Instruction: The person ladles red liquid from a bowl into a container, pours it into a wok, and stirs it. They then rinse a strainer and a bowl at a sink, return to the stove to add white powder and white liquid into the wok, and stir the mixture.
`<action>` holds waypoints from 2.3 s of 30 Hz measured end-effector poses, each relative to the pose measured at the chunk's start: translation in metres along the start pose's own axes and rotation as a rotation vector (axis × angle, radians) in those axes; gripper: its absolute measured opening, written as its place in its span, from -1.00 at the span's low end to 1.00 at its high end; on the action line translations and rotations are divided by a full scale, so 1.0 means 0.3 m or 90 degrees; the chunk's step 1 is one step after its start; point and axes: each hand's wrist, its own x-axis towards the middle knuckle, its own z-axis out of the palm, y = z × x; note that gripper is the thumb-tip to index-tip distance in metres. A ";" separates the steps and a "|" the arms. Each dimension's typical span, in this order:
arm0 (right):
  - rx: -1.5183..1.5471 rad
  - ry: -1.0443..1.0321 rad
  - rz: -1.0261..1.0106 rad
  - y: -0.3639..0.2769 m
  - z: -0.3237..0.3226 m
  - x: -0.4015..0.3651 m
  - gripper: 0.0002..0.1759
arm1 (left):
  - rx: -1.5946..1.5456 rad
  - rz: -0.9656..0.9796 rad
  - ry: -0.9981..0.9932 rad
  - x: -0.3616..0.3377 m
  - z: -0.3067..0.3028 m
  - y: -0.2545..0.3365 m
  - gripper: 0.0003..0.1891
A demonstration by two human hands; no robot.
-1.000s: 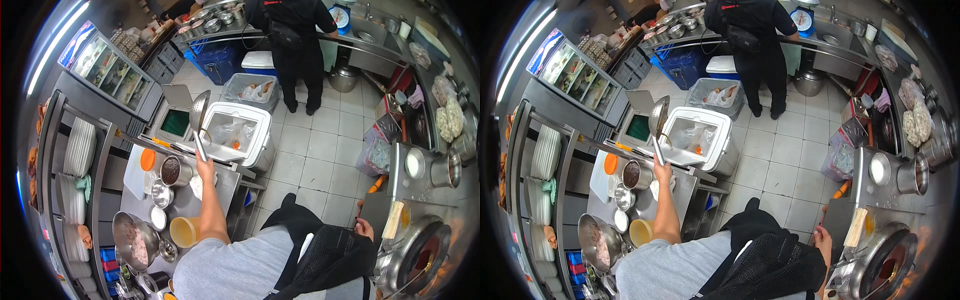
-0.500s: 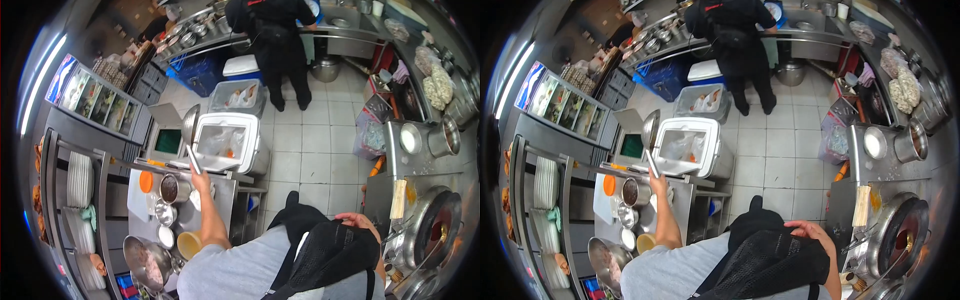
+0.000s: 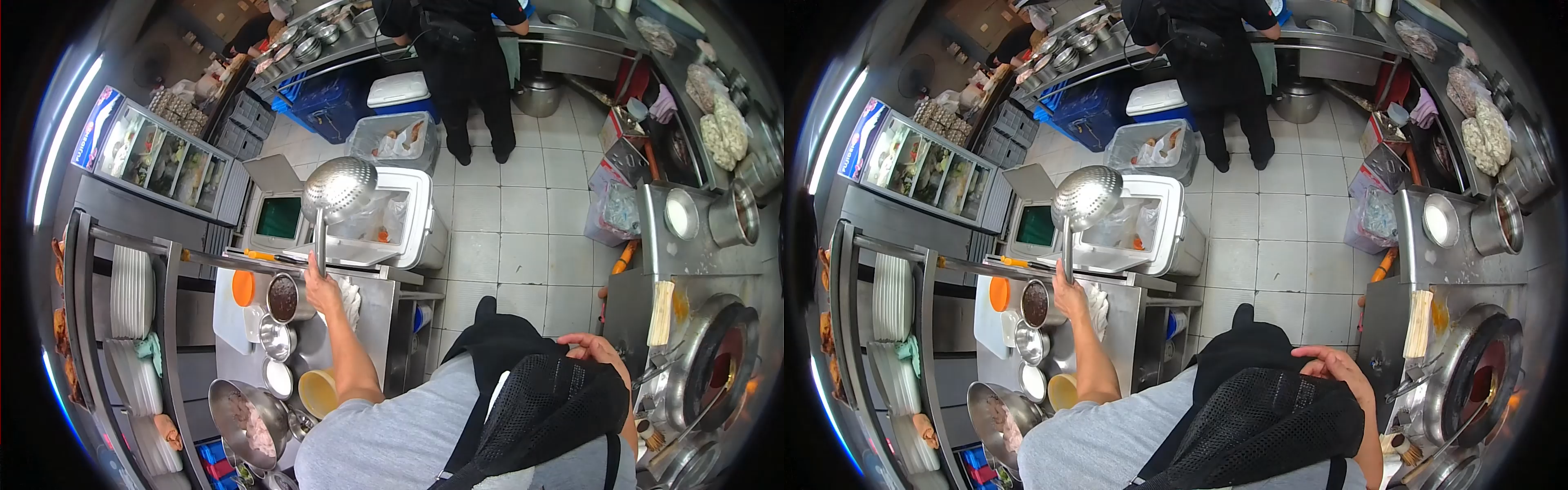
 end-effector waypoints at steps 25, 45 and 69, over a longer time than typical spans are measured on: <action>0.006 -0.065 0.000 -0.013 0.035 0.078 -0.09 | -0.322 -0.131 0.034 0.030 0.120 -0.206 -0.49; -0.112 -0.039 -0.106 -0.007 -0.021 -0.122 -0.37 | -1.019 -0.468 -1.012 -0.344 0.161 0.370 -0.49; -0.142 1.031 -0.079 0.578 -0.597 -1.012 -0.63 | -0.666 -0.227 -1.729 -1.366 -0.105 1.549 -0.47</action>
